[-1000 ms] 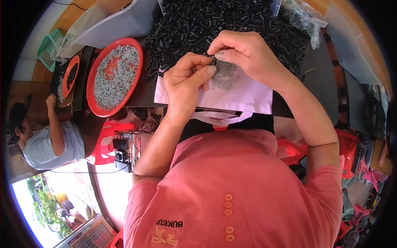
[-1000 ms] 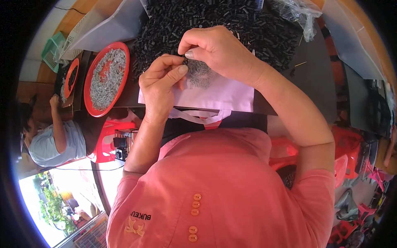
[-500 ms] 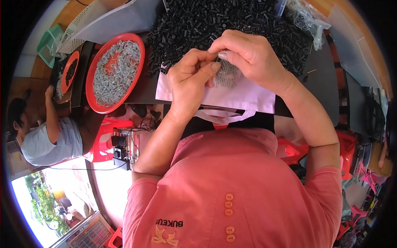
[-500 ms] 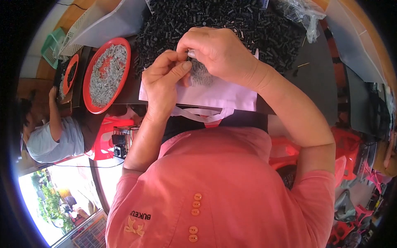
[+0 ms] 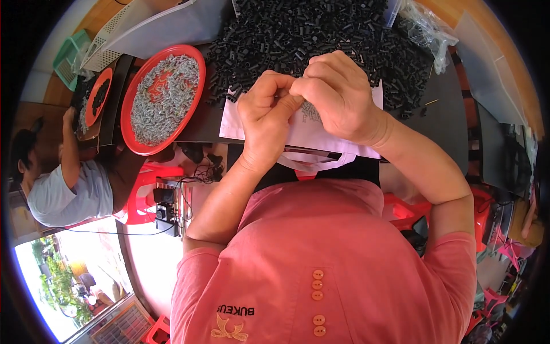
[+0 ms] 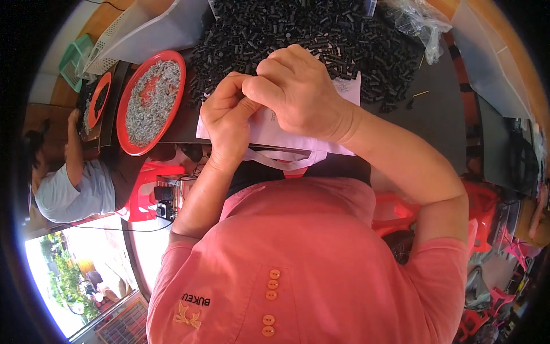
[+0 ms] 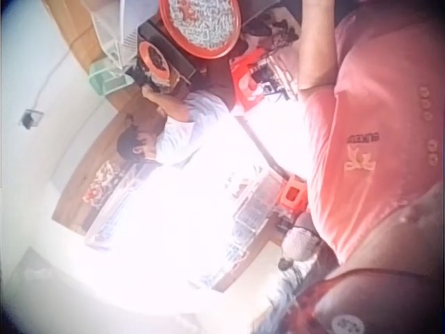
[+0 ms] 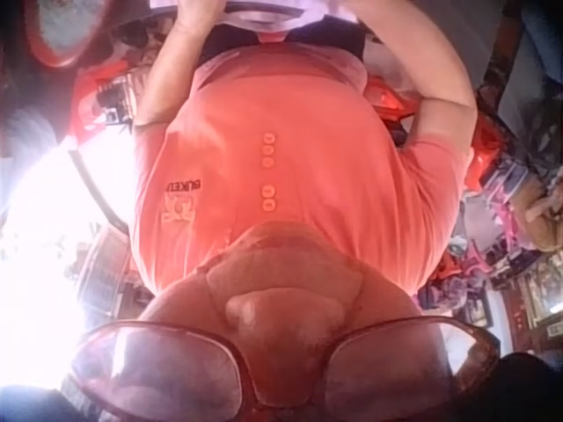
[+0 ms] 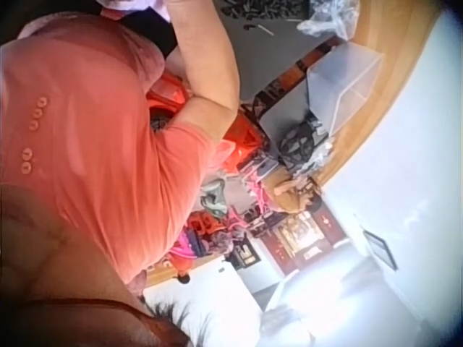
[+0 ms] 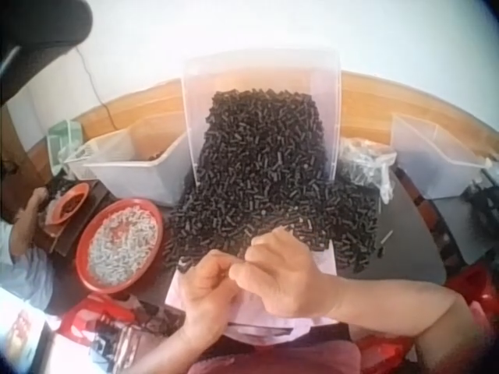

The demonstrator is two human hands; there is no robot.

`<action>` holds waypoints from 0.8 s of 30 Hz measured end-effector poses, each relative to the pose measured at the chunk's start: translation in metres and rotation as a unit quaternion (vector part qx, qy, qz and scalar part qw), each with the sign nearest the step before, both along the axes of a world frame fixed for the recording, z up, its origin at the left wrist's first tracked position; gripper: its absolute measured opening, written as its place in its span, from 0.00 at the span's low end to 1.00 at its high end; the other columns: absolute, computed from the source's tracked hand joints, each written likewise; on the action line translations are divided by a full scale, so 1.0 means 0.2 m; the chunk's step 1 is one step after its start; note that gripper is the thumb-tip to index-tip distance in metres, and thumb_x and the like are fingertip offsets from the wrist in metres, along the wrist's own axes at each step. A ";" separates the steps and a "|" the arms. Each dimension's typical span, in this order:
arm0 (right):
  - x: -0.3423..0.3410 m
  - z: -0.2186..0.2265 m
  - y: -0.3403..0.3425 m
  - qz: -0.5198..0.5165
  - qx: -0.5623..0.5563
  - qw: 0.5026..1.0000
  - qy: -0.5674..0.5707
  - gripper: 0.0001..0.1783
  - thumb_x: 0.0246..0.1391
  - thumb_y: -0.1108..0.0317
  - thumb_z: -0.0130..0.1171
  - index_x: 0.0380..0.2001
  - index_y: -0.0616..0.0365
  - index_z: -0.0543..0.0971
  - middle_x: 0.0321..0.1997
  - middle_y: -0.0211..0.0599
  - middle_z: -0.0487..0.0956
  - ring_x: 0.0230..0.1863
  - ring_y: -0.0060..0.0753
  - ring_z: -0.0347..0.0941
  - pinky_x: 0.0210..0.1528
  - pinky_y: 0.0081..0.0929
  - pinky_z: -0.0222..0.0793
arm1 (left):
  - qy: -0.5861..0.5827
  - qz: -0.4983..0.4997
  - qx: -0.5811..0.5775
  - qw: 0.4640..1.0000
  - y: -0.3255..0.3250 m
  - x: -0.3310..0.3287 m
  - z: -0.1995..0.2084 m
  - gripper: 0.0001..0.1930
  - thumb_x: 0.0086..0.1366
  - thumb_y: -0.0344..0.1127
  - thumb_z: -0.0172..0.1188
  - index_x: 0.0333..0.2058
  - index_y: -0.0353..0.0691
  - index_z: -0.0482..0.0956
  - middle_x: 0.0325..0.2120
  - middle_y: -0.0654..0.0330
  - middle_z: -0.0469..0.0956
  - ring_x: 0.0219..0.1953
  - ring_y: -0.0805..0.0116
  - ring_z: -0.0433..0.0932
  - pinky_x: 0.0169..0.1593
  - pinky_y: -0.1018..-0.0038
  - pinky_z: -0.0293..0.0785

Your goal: The person assembles small components by inserting springs into plastic pieces by hand.

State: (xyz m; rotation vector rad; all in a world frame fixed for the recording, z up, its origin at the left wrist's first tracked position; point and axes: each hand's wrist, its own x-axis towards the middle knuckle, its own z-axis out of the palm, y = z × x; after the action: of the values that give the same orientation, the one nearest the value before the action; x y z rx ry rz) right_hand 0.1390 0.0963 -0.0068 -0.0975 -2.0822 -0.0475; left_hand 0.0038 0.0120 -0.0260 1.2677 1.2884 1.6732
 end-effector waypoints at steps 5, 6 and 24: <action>0.00 0.00 -0.01 0.018 0.019 1.000 0.013 0.10 0.38 0.71 0.60 0.29 0.52 0.75 0.24 0.29 0.69 0.28 0.35 0.68 0.31 0.32 0.64 | 0.055 0.031 0.019 0.998 0.00 0.01 0.01 0.03 0.57 0.20 0.62 0.31 0.32 0.78 0.23 0.66 0.73 0.23 0.81 0.69 0.27 0.81 0.65; 0.00 0.00 -0.01 0.019 0.019 1.000 0.012 0.10 0.38 0.71 0.60 0.29 0.52 0.75 0.24 0.29 0.69 0.28 0.35 0.68 0.31 0.32 0.64 | 0.054 0.031 0.019 0.998 0.00 0.00 0.01 0.03 0.57 0.20 0.62 0.31 0.32 0.78 0.23 0.66 0.73 0.23 0.81 0.69 0.27 0.81 0.65; 0.03 0.08 0.03 0.067 -0.157 0.985 -0.037 0.11 0.44 0.80 0.58 0.33 0.56 0.75 0.29 0.33 0.78 0.31 0.40 0.76 0.35 0.33 0.71 | -0.034 0.000 -0.019 0.999 0.00 0.01 0.00 0.06 0.57 0.19 0.63 0.33 0.31 0.79 0.23 0.68 0.73 0.23 0.83 0.68 0.26 0.84 0.64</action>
State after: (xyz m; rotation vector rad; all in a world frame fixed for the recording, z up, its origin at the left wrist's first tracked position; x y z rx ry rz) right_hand 0.1454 0.1025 0.0087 -0.1491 -2.1504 0.3636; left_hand 0.0058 0.0127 -0.0250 1.1793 1.2740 1.6686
